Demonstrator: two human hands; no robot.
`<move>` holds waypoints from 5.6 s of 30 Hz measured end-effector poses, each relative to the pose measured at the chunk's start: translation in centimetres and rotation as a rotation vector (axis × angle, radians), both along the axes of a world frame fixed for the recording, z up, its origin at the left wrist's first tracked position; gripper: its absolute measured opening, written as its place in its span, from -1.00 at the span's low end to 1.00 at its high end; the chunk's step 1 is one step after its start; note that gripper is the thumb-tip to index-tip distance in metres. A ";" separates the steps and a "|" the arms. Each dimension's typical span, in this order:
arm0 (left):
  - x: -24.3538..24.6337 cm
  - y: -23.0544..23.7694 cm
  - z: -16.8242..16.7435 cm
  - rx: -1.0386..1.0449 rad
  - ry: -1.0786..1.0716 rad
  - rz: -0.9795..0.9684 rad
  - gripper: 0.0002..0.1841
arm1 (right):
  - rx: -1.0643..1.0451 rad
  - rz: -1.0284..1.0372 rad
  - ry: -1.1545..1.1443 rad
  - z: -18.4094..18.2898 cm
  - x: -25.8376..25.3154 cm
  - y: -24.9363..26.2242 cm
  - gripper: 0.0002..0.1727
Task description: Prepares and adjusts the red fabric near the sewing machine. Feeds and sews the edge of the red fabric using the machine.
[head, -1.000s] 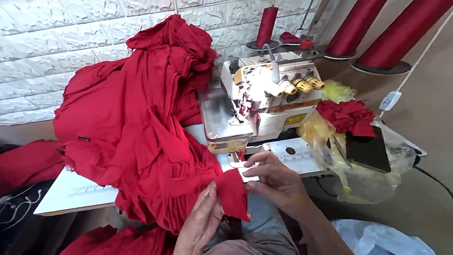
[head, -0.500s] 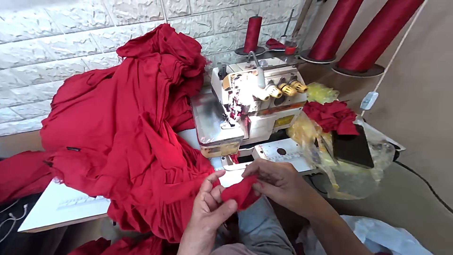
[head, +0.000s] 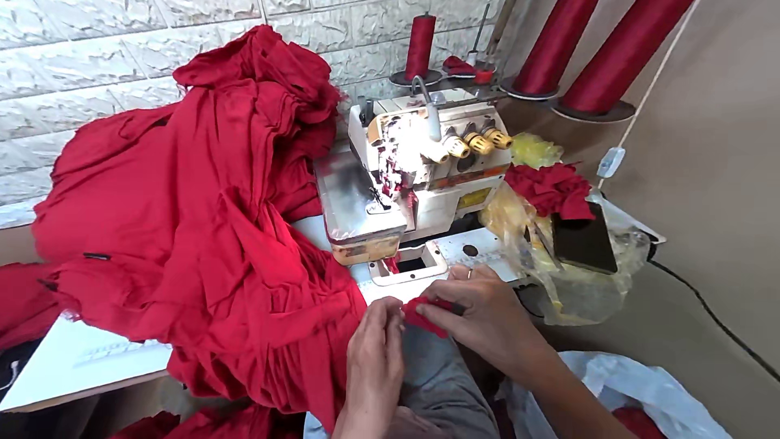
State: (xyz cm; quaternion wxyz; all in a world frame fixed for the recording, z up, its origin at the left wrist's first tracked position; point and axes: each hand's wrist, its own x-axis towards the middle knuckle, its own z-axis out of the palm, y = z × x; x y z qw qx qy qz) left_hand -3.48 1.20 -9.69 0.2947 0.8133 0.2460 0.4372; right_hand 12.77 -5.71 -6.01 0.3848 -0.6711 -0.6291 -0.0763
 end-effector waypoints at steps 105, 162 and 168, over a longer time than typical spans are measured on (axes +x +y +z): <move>-11.9 6.3 3.9 0.629 0.215 0.205 -0.90 | 0.272 0.399 0.188 -1.5 -7.7 9.0 -0.87; 4.6 14.4 12.1 -0.097 0.039 -0.012 -0.87 | 0.526 -0.297 0.363 -0.8 1.1 10.1 -0.73; 6.4 13.0 12.3 -0.644 -0.427 -0.159 -0.75 | 0.426 -0.162 0.363 1.6 1.9 10.2 -0.64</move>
